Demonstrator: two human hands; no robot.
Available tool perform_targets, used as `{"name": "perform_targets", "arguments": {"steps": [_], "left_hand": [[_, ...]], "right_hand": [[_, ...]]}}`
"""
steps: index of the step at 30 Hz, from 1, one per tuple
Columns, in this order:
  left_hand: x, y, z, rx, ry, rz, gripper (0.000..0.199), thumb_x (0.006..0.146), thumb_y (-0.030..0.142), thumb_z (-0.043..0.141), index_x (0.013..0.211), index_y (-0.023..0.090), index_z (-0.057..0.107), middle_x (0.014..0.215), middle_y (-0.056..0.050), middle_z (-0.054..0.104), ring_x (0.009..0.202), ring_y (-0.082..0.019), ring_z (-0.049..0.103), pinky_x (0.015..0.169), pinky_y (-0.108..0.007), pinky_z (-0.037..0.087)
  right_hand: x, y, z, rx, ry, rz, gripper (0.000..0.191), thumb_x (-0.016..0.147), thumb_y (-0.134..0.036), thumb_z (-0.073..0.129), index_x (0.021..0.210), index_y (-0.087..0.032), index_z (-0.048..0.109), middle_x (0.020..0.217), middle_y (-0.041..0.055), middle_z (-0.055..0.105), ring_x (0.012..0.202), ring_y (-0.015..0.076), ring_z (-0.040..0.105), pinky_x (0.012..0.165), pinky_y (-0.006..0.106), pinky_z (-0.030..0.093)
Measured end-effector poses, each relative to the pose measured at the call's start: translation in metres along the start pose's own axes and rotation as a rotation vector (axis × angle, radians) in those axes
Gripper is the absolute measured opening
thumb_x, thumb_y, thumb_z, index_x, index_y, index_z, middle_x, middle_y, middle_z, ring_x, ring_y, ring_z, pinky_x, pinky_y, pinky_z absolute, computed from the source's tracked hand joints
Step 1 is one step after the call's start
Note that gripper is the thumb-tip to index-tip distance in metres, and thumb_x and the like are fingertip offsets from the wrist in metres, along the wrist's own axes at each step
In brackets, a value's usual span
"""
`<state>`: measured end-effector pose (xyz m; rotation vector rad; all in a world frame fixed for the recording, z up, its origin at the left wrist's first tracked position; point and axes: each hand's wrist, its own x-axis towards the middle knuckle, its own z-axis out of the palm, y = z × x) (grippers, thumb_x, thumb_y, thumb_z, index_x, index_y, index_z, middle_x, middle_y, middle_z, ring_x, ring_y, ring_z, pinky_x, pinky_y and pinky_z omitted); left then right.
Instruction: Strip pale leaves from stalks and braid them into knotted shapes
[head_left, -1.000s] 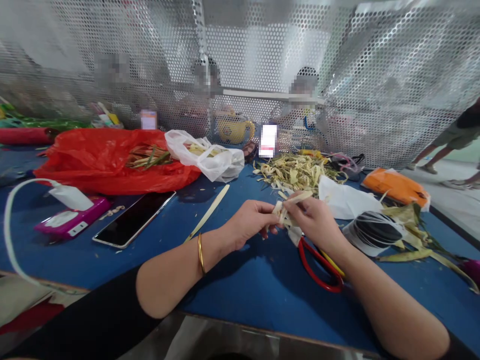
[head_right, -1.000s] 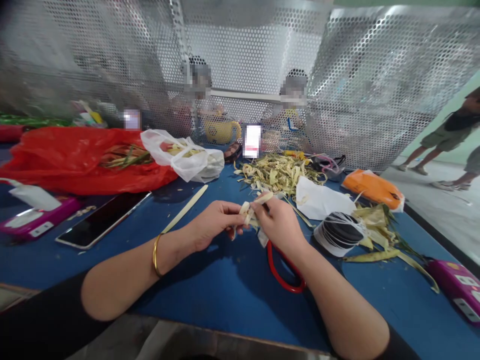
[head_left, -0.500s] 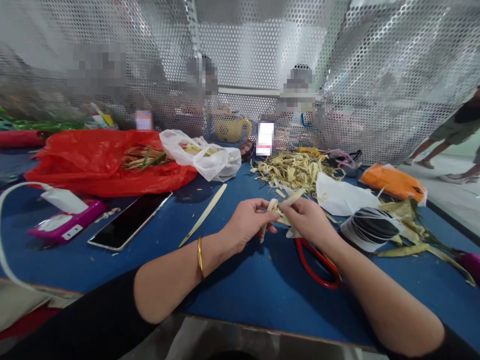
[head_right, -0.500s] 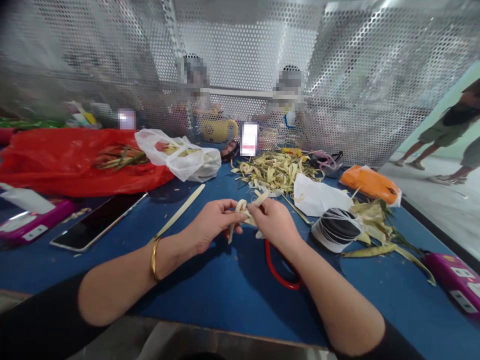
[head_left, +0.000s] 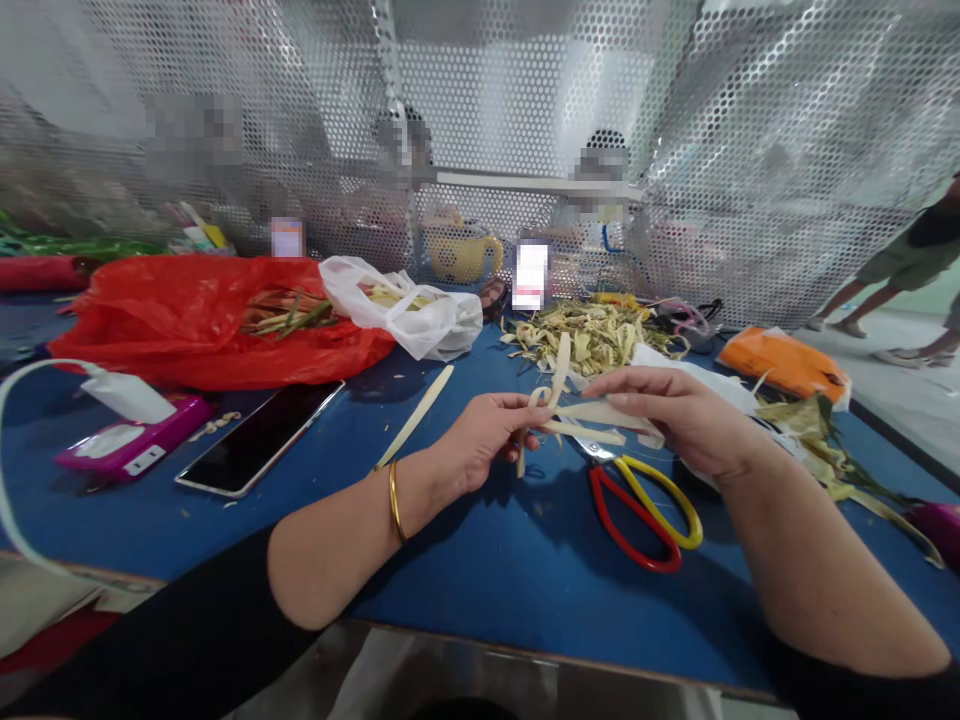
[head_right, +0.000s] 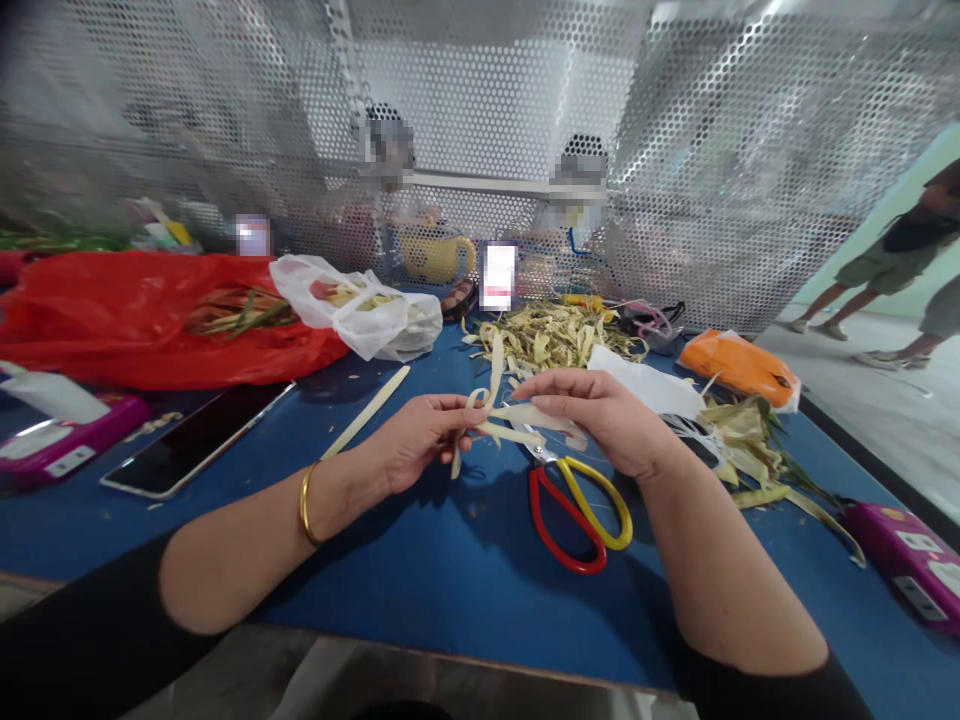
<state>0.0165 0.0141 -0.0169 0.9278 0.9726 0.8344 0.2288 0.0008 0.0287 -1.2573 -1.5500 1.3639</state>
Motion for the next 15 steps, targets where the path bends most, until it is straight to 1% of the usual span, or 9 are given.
{"name": "perform_targets", "arguments": {"steps": [2,4,6,7,9,11,12,13,15], "left_hand": [[0.0,-0.001,0.0,0.033,0.011,0.009,0.01,0.071,0.021,0.074,0.072,0.013,0.068,0.062,-0.002,0.064,0.045,-0.005,0.05,0.038,-0.017,0.025],[0.0,-0.001,0.001,0.08,0.028,0.027,0.007,0.072,0.019,0.072,0.073,0.012,0.068,0.064,-0.003,0.065,0.045,-0.006,0.051,0.037,-0.018,0.025],[-0.001,-0.002,0.001,0.125,0.038,0.045,0.006,0.073,0.017,0.069,0.073,0.012,0.069,0.066,-0.004,0.066,0.044,-0.006,0.052,0.037,-0.018,0.026],[-0.001,-0.001,0.002,0.142,0.039,0.052,0.006,0.074,0.017,0.069,0.074,0.011,0.069,0.067,-0.004,0.067,0.044,-0.006,0.052,0.037,-0.017,0.026],[-0.002,-0.001,0.003,0.163,0.044,0.062,0.006,0.074,0.017,0.068,0.073,0.011,0.069,0.068,-0.005,0.068,0.043,-0.006,0.052,0.036,-0.017,0.026],[-0.002,-0.001,0.004,0.165,0.043,0.064,0.007,0.074,0.018,0.069,0.072,0.011,0.068,0.066,-0.004,0.067,0.043,-0.006,0.052,0.036,-0.017,0.027],[-0.002,-0.001,0.004,0.165,0.038,0.06,0.008,0.073,0.019,0.07,0.071,0.012,0.068,0.064,-0.004,0.066,0.043,-0.006,0.053,0.035,-0.017,0.028],[-0.002,-0.001,0.004,0.166,0.03,0.054,0.009,0.073,0.02,0.071,0.07,0.012,0.068,0.063,-0.004,0.066,0.043,-0.006,0.053,0.035,-0.016,0.028],[-0.002,-0.002,0.004,0.174,0.001,0.045,0.01,0.072,0.021,0.072,0.07,0.012,0.068,0.064,-0.004,0.066,0.043,-0.006,0.053,0.035,-0.015,0.028]], "right_hand": [[-0.001,0.0,0.002,0.094,0.0,0.004,0.023,0.069,-0.034,0.073,0.086,-0.02,0.076,0.07,0.0025,0.071,0.055,0.0142,0.059,0.05,0.026,0.045],[-0.001,0.0,0.006,0.155,-0.047,-0.001,0.021,0.067,-0.032,0.074,0.084,-0.019,0.077,0.073,0.0037,0.073,0.059,0.0158,0.063,0.056,0.028,0.05],[-0.001,-0.001,0.012,0.173,-0.085,-0.016,0.025,0.066,-0.032,0.076,0.088,-0.02,0.077,0.08,0.005,0.075,0.067,0.0181,0.067,0.063,0.03,0.052],[-0.001,-0.001,0.015,0.155,-0.081,-0.036,0.026,0.066,-0.032,0.077,0.089,-0.02,0.077,0.082,0.0053,0.075,0.069,0.019,0.067,0.065,0.031,0.053],[0.0,0.0,0.02,0.062,-0.025,-0.111,0.023,0.066,-0.034,0.078,0.085,-0.02,0.076,0.075,0.004,0.073,0.067,0.0187,0.065,0.064,0.031,0.052],[0.002,0.001,0.023,-0.053,0.087,-0.231,0.018,0.069,-0.038,0.076,0.075,-0.02,0.074,0.066,0.002,0.068,0.064,0.0175,0.061,0.064,0.031,0.05],[0.003,0.002,0.024,-0.103,0.146,-0.301,0.019,0.071,-0.04,0.075,0.071,-0.02,0.072,0.065,0.0017,0.066,0.066,0.0175,0.06,0.066,0.032,0.049],[0.005,0.003,0.025,-0.138,0.2,-0.365,0.022,0.074,-0.041,0.072,0.069,-0.021,0.07,0.068,0.0022,0.066,0.07,0.018,0.06,0.069,0.032,0.049],[0.006,0.006,0.028,-0.163,0.27,-0.443,0.024,0.08,-0.044,0.067,0.074,-0.021,0.068,0.083,0.0043,0.068,0.082,0.0199,0.061,0.078,0.033,0.049]]}}
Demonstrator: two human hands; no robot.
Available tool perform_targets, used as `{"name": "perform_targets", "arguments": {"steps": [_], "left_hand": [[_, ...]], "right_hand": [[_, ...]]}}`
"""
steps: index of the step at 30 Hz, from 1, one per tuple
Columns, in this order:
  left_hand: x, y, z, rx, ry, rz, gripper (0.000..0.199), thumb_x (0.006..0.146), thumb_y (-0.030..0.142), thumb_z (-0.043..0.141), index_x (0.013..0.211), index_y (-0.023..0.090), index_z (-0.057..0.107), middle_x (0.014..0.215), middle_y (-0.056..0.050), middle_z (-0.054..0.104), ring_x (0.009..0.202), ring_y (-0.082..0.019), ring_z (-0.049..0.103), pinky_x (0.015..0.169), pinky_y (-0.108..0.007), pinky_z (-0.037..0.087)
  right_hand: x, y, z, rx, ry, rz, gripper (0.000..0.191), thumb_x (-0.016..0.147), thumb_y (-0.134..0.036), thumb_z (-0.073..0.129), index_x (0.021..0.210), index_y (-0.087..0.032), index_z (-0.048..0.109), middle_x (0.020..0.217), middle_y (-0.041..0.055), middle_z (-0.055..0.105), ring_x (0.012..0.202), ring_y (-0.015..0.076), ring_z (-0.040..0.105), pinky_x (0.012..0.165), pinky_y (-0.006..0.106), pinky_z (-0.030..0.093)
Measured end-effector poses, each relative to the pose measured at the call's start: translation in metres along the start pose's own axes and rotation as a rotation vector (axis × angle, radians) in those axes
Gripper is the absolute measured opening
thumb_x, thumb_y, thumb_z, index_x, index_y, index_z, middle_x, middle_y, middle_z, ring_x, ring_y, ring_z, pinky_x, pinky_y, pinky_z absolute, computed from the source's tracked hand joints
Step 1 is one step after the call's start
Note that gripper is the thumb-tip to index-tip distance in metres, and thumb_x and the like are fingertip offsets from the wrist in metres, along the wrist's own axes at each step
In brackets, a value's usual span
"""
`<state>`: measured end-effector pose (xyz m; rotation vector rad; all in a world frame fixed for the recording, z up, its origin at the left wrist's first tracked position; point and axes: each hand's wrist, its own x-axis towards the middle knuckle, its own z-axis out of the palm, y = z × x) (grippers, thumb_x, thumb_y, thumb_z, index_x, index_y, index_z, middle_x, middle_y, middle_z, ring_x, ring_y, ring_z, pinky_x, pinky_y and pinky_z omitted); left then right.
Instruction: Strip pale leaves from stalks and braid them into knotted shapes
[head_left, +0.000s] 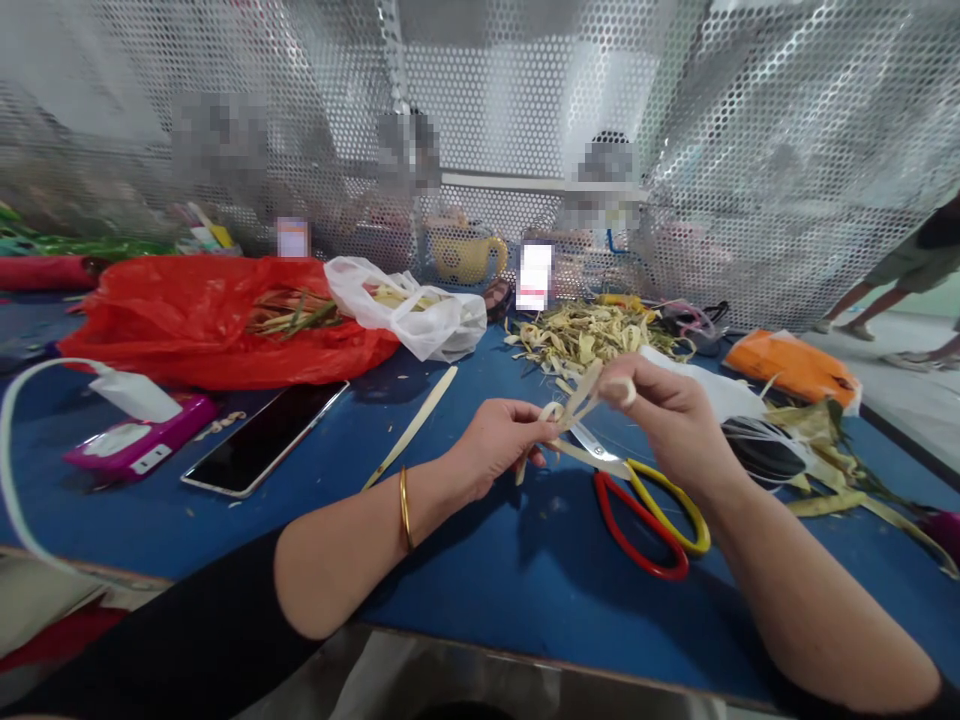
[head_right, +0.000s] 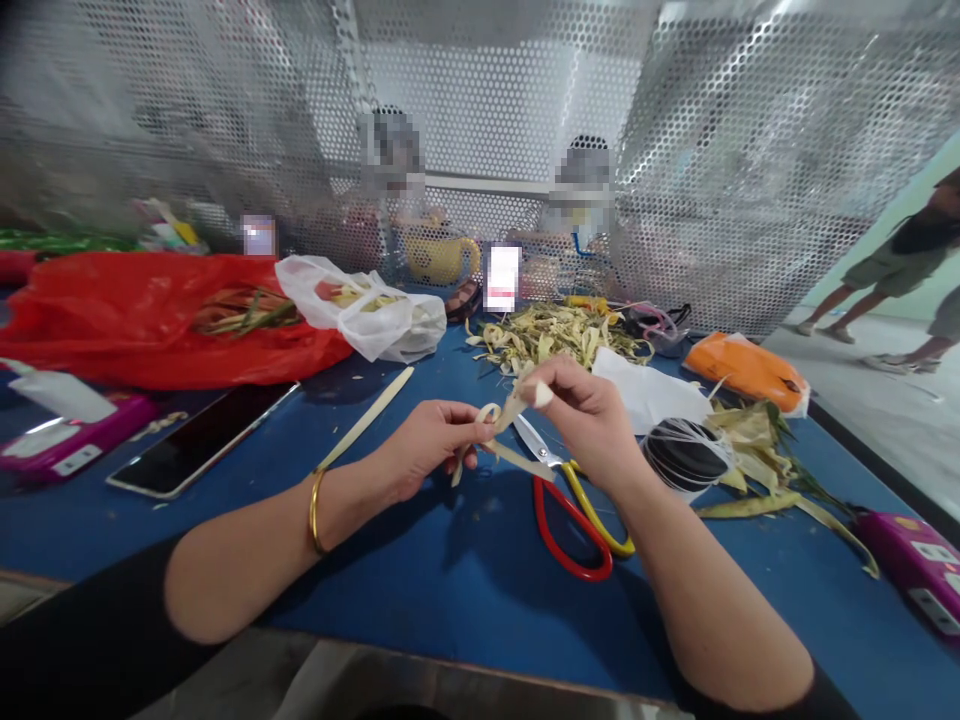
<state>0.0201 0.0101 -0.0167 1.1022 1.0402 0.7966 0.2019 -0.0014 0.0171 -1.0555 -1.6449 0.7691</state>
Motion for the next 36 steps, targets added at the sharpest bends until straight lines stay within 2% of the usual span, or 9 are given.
{"name": "perform_targets", "arguments": {"steps": [3,7,10,15,18,22,27,32,36], "left_hand": [[0.0,-0.002,0.001,0.015,-0.041,-0.016,0.01,0.072,0.022,0.071,0.069,0.013,0.068,0.062,-0.003,0.066,0.043,-0.006,0.053,0.035,-0.015,0.028],[-0.002,-0.004,0.004,0.043,-0.068,-0.044,0.011,0.073,0.022,0.07,0.065,0.014,0.067,0.046,0.001,0.057,0.035,-0.006,0.045,0.034,-0.016,0.027],[-0.003,-0.005,0.005,0.052,-0.092,-0.062,0.011,0.074,0.021,0.069,0.065,0.015,0.066,0.044,0.002,0.056,0.033,-0.005,0.042,0.033,-0.016,0.026],[-0.003,-0.004,0.006,0.018,-0.063,-0.05,0.012,0.076,0.019,0.066,0.064,0.014,0.065,0.044,0.002,0.057,0.034,-0.005,0.042,0.034,-0.016,0.025],[-0.002,-0.003,0.006,-0.022,-0.008,-0.033,0.011,0.075,0.016,0.065,0.064,0.013,0.065,0.048,0.0,0.058,0.038,-0.006,0.047,0.034,-0.017,0.026],[-0.002,-0.004,0.006,-0.068,-0.002,-0.012,0.008,0.073,0.017,0.066,0.066,0.013,0.065,0.049,0.001,0.058,0.039,-0.006,0.047,0.035,-0.016,0.026],[0.0,-0.006,0.006,-0.065,-0.001,-0.005,0.011,0.07,0.02,0.069,0.064,0.013,0.063,0.047,0.003,0.056,0.039,-0.006,0.046,0.036,-0.016,0.027],[0.001,-0.007,0.006,-0.065,0.004,-0.003,0.01,0.07,0.021,0.069,0.066,0.013,0.064,0.049,0.002,0.056,0.04,-0.006,0.047,0.036,-0.017,0.029],[0.001,-0.008,0.006,-0.076,-0.01,0.005,0.015,0.069,0.024,0.073,0.065,0.013,0.063,0.051,0.002,0.056,0.042,-0.006,0.049,0.036,-0.017,0.029]], "right_hand": [[-0.002,0.001,0.007,0.048,0.001,0.001,0.024,0.088,-0.045,0.056,0.087,-0.022,0.062,0.095,0.006,0.069,0.09,0.0212,0.062,0.082,0.036,0.05],[-0.006,-0.002,0.017,0.16,-0.04,0.066,0.015,0.09,-0.038,0.052,0.09,-0.023,0.053,0.068,-0.0016,0.059,0.065,0.0166,0.059,0.069,0.032,0.05],[-0.008,0.0,0.018,0.136,-0.066,0.085,0.016,0.089,-0.031,0.048,0.098,-0.022,0.058,0.062,-0.0039,0.05,0.06,0.0146,0.051,0.065,0.029,0.045],[-0.009,0.007,0.015,-0.107,-0.056,0.033,0.03,0.091,-0.03,0.044,0.106,-0.019,0.068,0.064,-0.0009,0.052,0.065,0.0167,0.054,0.065,0.03,0.043],[-0.011,0.006,0.015,-0.298,-0.052,-0.055,0.027,0.09,-0.028,0.048,0.105,-0.02,0.07,0.086,0.0047,0.065,0.086,0.0204,0.061,0.078,0.032,0.045],[-0.015,-0.002,0.015,-0.375,-0.123,-0.105,0.032,0.096,-0.03,0.04,0.113,-0.022,0.066,0.109,0.0079,0.065,0.106,0.0227,0.058,0.088,0.033,0.045],[-0.017,-0.003,0.016,-0.491,-0.129,-0.127,0.037,0.099,-0.033,0.035,0.116,-0.019,0.065,0.101,0.0099,0.065,0.096,0.023,0.061,0.083,0.034,0.047],[-0.02,-0.005,0.015,-0.622,-0.192,-0.203,0.041,0.099,-0.031,0.033,0.129,-0.018,0.058,0.103,0.0113,0.064,0.093,0.023,0.061,0.079,0.034,0.048],[-0.019,-0.002,0.015,-0.644,-0.154,-0.26,0.034,0.098,-0.028,0.04,0.118,-0.019,0.065,0.088,0.0079,0.064,0.082,0.0212,0.061,0.075,0.034,0.047]]}}
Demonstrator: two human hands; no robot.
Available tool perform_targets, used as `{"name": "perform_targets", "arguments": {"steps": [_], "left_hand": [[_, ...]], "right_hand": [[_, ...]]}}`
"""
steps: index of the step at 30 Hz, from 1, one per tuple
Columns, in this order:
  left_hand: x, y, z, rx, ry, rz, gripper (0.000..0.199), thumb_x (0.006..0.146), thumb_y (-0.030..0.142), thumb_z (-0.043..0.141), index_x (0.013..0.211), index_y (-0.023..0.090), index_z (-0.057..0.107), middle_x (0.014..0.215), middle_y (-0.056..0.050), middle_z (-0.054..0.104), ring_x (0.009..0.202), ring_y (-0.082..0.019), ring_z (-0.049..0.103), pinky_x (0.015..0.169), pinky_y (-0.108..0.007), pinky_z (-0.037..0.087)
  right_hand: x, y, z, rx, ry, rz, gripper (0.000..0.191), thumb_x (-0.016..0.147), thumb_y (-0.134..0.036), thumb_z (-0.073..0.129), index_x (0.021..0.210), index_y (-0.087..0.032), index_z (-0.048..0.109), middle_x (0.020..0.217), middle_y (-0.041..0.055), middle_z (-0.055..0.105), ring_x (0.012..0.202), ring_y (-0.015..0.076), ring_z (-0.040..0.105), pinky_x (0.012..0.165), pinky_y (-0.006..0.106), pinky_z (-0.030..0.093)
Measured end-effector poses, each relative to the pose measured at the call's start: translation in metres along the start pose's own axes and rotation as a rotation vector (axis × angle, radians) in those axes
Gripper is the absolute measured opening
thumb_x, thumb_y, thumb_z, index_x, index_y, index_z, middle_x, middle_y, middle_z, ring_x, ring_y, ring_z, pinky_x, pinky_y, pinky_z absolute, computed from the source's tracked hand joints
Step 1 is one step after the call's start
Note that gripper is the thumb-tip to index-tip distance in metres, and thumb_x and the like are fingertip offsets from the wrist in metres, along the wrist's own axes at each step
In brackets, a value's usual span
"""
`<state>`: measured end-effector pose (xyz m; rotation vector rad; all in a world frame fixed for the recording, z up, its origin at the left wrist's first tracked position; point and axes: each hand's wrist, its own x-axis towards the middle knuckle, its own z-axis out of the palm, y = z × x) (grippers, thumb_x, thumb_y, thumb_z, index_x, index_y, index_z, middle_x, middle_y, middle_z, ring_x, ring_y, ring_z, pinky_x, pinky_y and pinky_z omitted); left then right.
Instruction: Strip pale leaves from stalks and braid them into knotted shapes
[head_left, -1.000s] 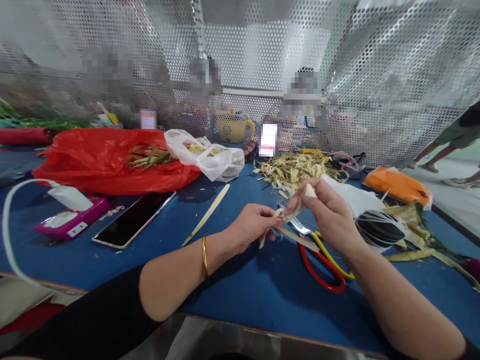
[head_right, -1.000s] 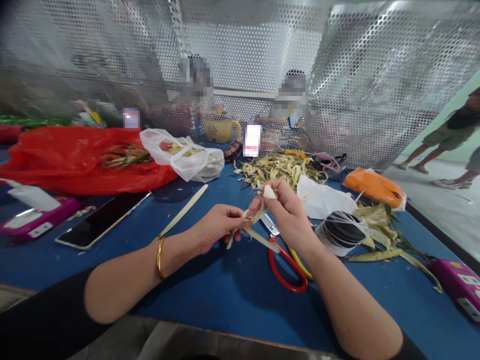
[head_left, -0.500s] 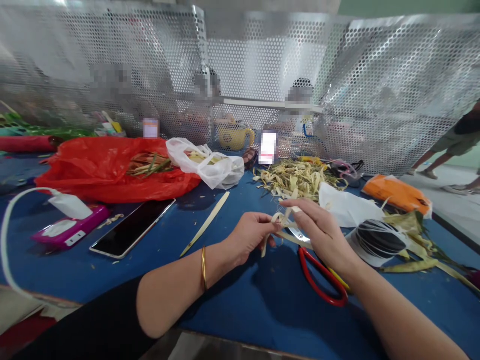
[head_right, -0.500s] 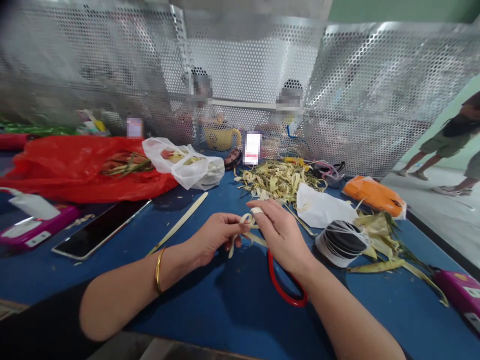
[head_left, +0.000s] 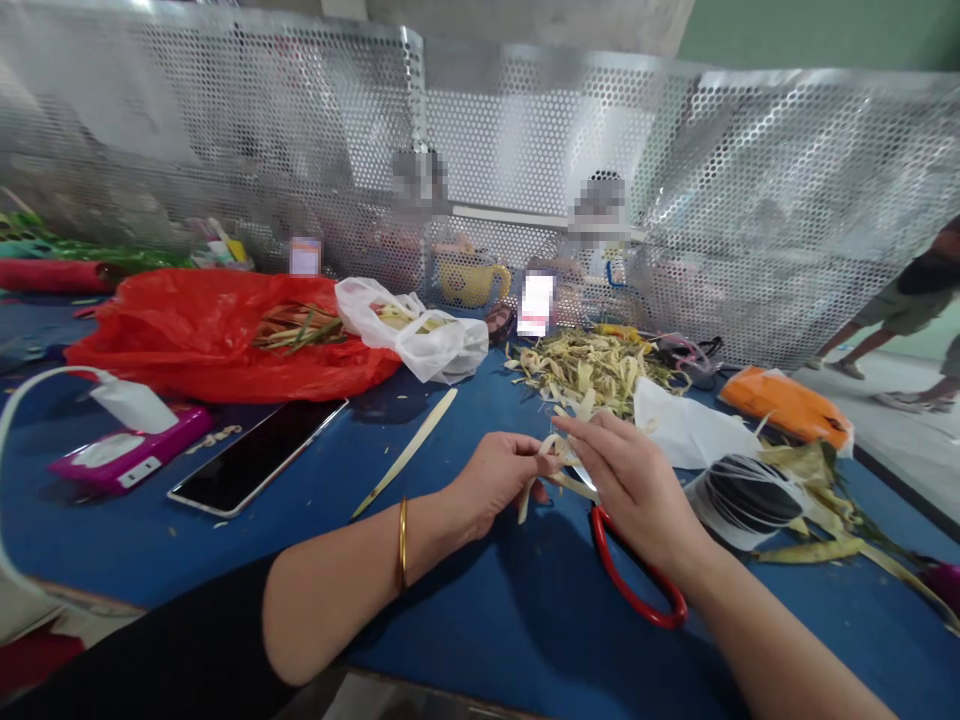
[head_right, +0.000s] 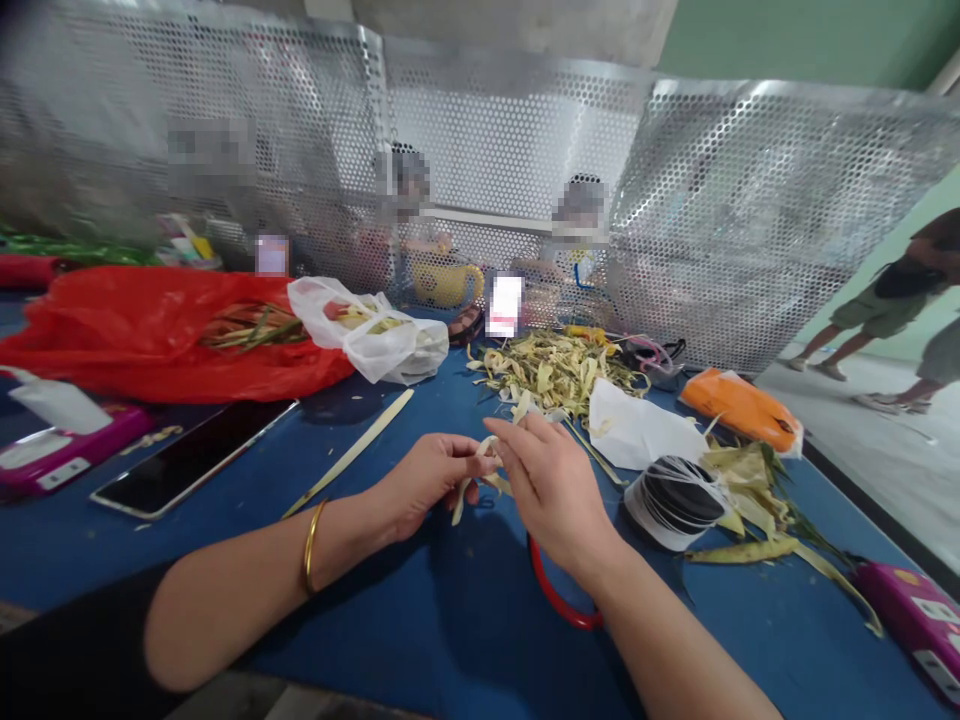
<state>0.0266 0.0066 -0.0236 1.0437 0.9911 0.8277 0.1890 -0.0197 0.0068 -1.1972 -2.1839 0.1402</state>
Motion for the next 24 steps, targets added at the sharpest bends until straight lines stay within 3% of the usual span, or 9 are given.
{"name": "perform_targets", "arguments": {"steps": [3,7,13,17,24], "left_hand": [[0.001,-0.001,0.0,-0.002,0.008,0.0,0.011,0.072,0.021,0.071,0.069,0.012,0.065,0.052,0.003,0.057,0.041,-0.006,0.048,0.036,-0.016,0.027],[0.002,0.0,-0.001,-0.01,0.022,0.002,0.009,0.074,0.019,0.069,0.07,0.012,0.066,0.05,0.003,0.056,0.041,-0.005,0.048,0.036,-0.016,0.026],[0.001,0.001,0.0,0.015,0.067,0.028,0.015,0.078,0.022,0.067,0.067,0.012,0.064,0.045,0.004,0.053,0.037,-0.005,0.043,0.036,-0.016,0.027],[0.003,-0.003,0.0,0.063,0.075,0.078,0.007,0.077,0.017,0.064,0.072,0.013,0.066,0.051,0.003,0.057,0.042,-0.007,0.051,0.036,-0.016,0.028],[0.007,-0.008,-0.001,0.155,0.104,0.121,0.007,0.076,0.021,0.065,0.077,0.014,0.065,0.052,0.003,0.059,0.041,-0.008,0.051,0.036,-0.017,0.03]], "right_hand": [[0.002,0.005,0.004,0.017,0.065,0.006,0.022,0.095,-0.024,0.049,0.102,-0.02,0.07,0.09,0.0058,0.069,0.084,0.02,0.063,0.077,0.032,0.046],[0.003,0.011,0.009,-0.005,0.126,0.031,0.017,0.093,-0.022,0.053,0.095,-0.021,0.07,0.091,0.0042,0.071,0.086,0.0196,0.064,0.08,0.033,0.044],[0.003,0.017,0.014,0.174,0.034,0.165,0.019,0.09,-0.026,0.053,0.088,-0.021,0.071,0.085,0.0053,0.067,0.081,0.0197,0.062,0.073,0.031,0.045],[0.004,0.016,0.018,0.309,-0.017,0.316,0.016,0.086,-0.03,0.056,0.083,-0.02,0.068,0.082,0.0033,0.068,0.079,0.0187,0.061,0.072,0.03,0.044],[0.004,0.016,0.027,0.413,0.05,0.512,0.018,0.078,-0.037,0.061,0.077,-0.02,0.058,0.069,0.0001,0.062,0.063,0.0156,0.054,0.06,0.027,0.04]]}}
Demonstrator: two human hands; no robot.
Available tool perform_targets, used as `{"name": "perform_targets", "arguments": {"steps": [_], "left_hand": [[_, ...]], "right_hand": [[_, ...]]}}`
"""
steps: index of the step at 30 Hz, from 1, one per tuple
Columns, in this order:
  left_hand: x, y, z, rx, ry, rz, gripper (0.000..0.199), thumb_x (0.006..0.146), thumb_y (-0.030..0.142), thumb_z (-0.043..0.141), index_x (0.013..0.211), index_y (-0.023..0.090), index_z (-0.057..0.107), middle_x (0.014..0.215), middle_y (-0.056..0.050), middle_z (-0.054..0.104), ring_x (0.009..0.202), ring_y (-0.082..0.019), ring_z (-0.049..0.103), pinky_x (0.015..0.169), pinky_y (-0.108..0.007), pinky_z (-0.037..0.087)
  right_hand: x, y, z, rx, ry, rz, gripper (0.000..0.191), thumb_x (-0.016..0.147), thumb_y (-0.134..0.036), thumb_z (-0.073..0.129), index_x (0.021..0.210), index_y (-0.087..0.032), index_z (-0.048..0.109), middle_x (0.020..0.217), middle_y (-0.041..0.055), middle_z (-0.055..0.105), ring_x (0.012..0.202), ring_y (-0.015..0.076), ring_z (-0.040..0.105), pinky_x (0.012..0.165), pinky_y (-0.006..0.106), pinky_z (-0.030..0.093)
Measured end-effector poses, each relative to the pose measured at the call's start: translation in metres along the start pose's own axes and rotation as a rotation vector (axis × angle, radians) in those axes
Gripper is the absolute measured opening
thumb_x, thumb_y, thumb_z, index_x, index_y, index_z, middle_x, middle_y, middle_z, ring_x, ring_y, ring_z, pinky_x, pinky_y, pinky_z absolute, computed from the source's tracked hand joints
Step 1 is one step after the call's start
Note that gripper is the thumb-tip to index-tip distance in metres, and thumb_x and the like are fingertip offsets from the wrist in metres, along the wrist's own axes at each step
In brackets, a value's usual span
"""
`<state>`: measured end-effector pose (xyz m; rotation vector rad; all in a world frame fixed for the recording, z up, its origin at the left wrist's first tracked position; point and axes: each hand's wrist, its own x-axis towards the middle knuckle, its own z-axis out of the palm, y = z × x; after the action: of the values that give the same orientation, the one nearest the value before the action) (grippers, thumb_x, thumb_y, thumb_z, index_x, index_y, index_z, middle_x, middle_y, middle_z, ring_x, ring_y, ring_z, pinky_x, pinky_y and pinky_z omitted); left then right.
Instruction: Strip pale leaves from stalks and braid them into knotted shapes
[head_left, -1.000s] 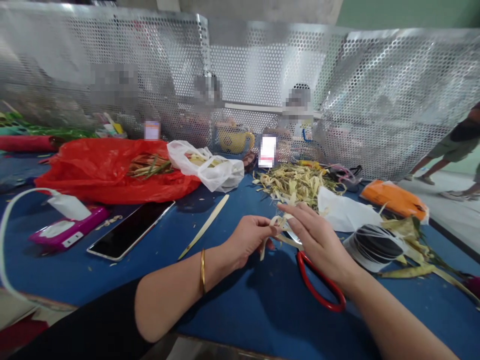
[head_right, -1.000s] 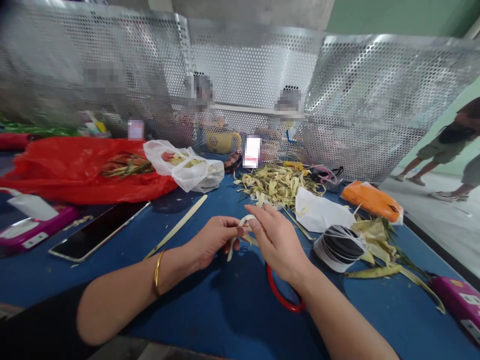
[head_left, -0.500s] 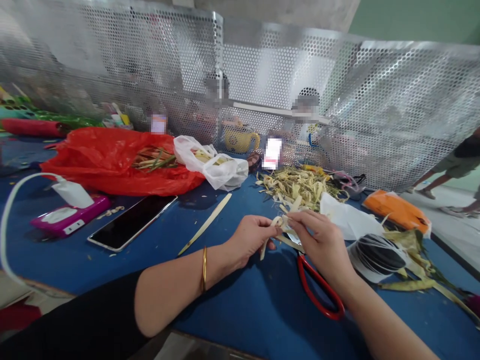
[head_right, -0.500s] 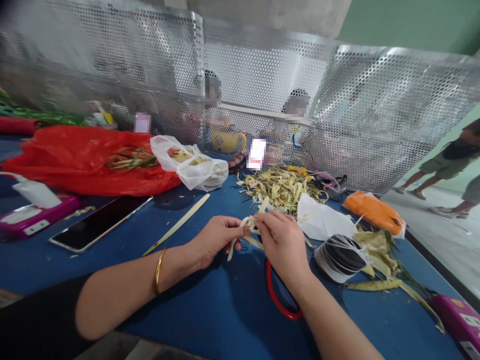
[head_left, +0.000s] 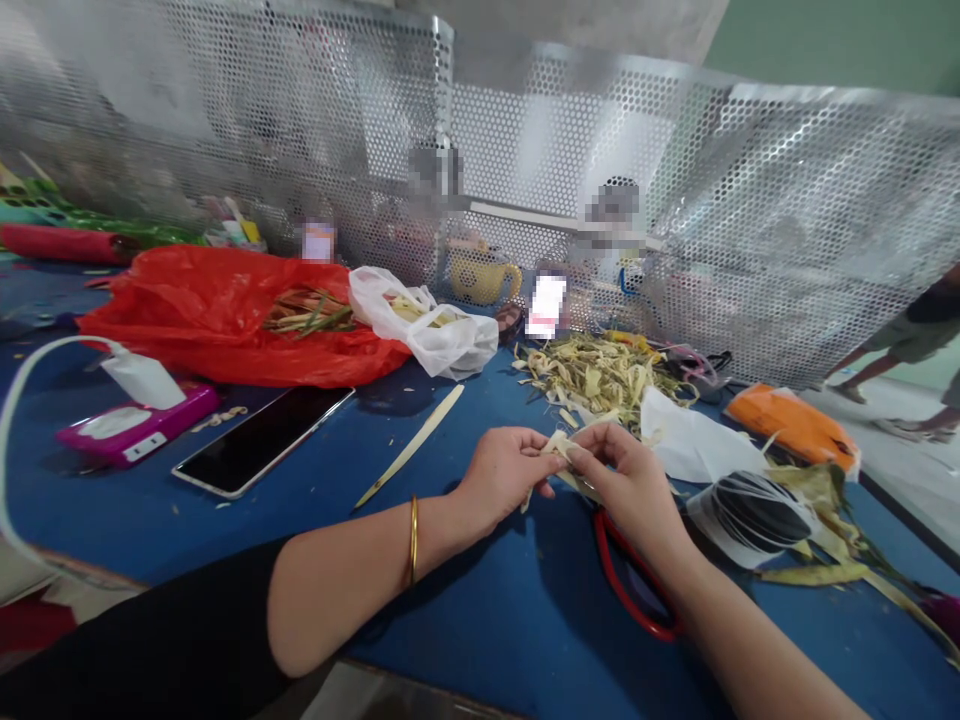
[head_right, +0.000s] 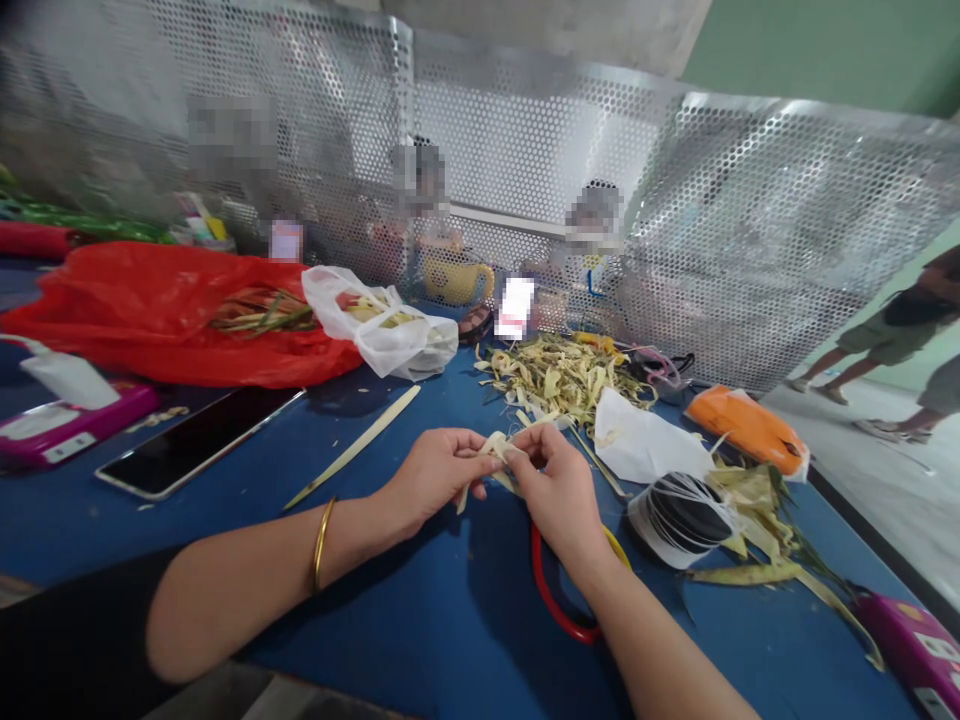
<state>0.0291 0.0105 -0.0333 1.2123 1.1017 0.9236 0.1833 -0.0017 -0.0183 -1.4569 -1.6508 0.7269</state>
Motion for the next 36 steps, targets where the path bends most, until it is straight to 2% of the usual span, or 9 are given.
{"name": "perform_targets", "arguments": {"steps": [4,9,14,17,23,27,30,33,36], "left_hand": [[-0.001,-0.001,-0.001,0.063,-0.004,0.032,0.011,0.075,0.025,0.065,0.079,0.015,0.065,0.055,0.002,0.062,0.043,-0.009,0.053,0.037,-0.017,0.032],[-0.003,0.002,0.0,0.154,-0.011,0.058,0.007,0.074,0.021,0.065,0.073,0.014,0.065,0.051,0.003,0.059,0.043,-0.007,0.053,0.04,-0.015,0.033],[-0.002,0.004,-0.002,0.101,0.013,0.025,0.007,0.074,0.02,0.063,0.074,0.014,0.065,0.054,0.002,0.059,0.043,-0.009,0.054,0.038,-0.016,0.032],[-0.001,0.003,-0.003,0.096,0.017,0.048,0.006,0.074,0.021,0.065,0.073,0.014,0.065,0.053,0.003,0.059,0.043,-0.008,0.053,0.039,-0.017,0.032],[-0.004,0.004,0.0,0.063,-0.037,0.029,0.004,0.074,0.017,0.064,0.075,0.014,0.064,0.051,0.004,0.057,0.043,-0.009,0.054,0.039,-0.016,0.034],[-0.005,0.006,0.001,-0.032,-0.052,-0.056,0.031,0.074,0.016,0.064,0.105,0.011,0.06,0.052,0.004,0.059,0.042,-0.01,0.054,0.038,-0.017,0.035],[-0.006,0.006,-0.001,0.054,-0.079,-0.008,0.041,0.074,0.02,0.066,0.113,0.011,0.057,0.051,0.004,0.06,0.042,-0.011,0.054,0.04,-0.018,0.037],[-0.008,0.006,-0.004,0.247,-0.115,0.106,0.058,0.071,0.02,0.066,0.127,0.014,0.053,0.056,0.003,0.065,0.047,-0.013,0.06,0.049,-0.02,0.043],[-0.012,0.006,-0.006,0.417,-0.128,0.2,0.074,0.07,0.017,0.064,0.14,0.017,0.043,0.058,0.003,0.067,0.053,-0.016,0.064,0.056,-0.022,0.045]], "right_hand": [[0.0,0.002,0.002,0.05,0.013,0.021,0.021,0.076,-0.04,0.063,0.073,-0.02,0.058,0.063,-0.0012,0.058,0.058,0.014,0.05,0.055,0.026,0.038],[-0.003,-0.003,0.005,0.042,0.038,0.012,0.017,0.077,-0.035,0.063,0.071,-0.019,0.058,0.062,-0.0005,0.061,0.058,0.0143,0.053,0.057,0.026,0.041],[-0.005,-0.007,0.001,-0.043,0.002,-0.136,0.013,0.083,-0.029,0.057,0.075,-0.019,0.061,0.072,0.0018,0.064,0.068,0.0161,0.057,0.065,0.028,0.044],[-0.006,-0.009,-0.002,-0.114,0.027,-0.215,0.012,0.083,-0.027,0.056,0.077,-0.02,0.064,0.078,0.0033,0.064,0.073,0.0176,0.058,0.069,0.029,0.044],[-0.009,-0.009,0.001,-0.163,0.081,-0.131,0.007,0.079,-0.027,0.06,0.082,-0.021,0.059,0.069,-0.0002,0.064,0.068,0.0172,0.06,0.068,0.029,0.045],[-0.008,-0.007,0.002,-0.15,0.073,-0.121,0.018,0.08,-0.029,0.06,0.096,-0.021,0.058,0.071,0.0001,0.068,0.069,0.0182,0.064,0.068,0.029,0.046],[-0.007,-0.009,-0.001,-0.191,0.039,-0.151,0.025,0.083,-0.033,0.057,0.104,-0.02,0.062,0.071,0.0006,0.069,0.067,0.0181,0.063,0.065,0.028,0.045],[-0.006,-0.01,-0.003,-0.275,0.002,-0.135,0.022,0.085,-0.039,0.055,0.088,-0.021,0.069,0.064,0.0001,0.066,0.059,0.0162,0.058,0.057,0.026,0.04],[-0.005,-0.007,-0.002,-0.266,-0.084,-0.072,0.027,0.083,-0.039,0.056,0.064,-0.02,0.062,0.053,-0.0025,0.056,0.05,0.0126,0.047,0.05,0.025,0.033]]}}
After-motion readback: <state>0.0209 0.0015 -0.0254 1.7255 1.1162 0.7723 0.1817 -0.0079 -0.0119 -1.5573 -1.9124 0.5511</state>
